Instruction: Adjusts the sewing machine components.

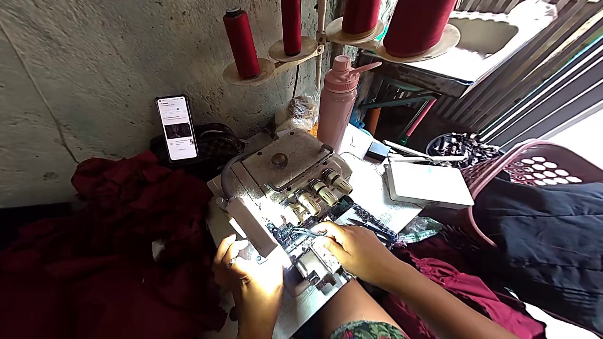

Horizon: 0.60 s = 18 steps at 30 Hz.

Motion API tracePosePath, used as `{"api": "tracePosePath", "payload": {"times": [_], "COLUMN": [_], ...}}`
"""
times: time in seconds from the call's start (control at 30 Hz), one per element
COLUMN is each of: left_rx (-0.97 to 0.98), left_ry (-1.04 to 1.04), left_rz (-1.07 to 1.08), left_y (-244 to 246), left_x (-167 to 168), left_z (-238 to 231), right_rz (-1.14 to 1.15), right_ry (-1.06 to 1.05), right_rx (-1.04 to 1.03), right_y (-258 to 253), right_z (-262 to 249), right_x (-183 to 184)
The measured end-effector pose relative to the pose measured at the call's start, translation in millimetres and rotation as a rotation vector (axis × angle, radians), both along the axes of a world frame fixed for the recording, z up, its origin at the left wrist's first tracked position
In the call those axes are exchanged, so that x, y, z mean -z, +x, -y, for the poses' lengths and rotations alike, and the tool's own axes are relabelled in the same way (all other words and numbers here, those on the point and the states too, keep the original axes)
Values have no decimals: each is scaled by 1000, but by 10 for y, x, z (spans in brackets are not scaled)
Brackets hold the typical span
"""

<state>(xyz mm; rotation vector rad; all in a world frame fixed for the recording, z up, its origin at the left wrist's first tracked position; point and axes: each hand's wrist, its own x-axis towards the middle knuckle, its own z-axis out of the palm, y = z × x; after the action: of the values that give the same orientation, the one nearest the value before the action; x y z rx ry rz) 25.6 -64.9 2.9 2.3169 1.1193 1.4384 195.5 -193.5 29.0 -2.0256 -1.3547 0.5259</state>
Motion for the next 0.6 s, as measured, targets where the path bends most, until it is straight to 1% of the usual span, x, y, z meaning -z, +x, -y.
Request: {"api": "tracePosePath", "payload": {"times": [0.07, 0.2, 0.3, 0.4, 0.53, 0.6], "left_rx": [19, 32, 28, 39, 44, 33], "left_ry": [-7, -4, 23, 32, 36, 45], "left_rz": [3, -3, -9, -15, -31, -45], "left_y": [-17, -42, -36, -40, -32, -35], "left_x": [-4, 2, 15, 23, 25, 23], "left_z": [-1, 0, -8, -10, -10, -14], "right_rz": [3, 37, 84, 87, -46, -53], "right_ry": [43, 196, 174, 110, 48, 40], "right_rx": [45, 158, 214, 200, 124, 118], "right_y": [52, 224, 345, 398, 226, 98], "right_z": [104, 331, 545, 658, 504, 383], "right_x": [65, 225, 204, 224, 428, 570]}}
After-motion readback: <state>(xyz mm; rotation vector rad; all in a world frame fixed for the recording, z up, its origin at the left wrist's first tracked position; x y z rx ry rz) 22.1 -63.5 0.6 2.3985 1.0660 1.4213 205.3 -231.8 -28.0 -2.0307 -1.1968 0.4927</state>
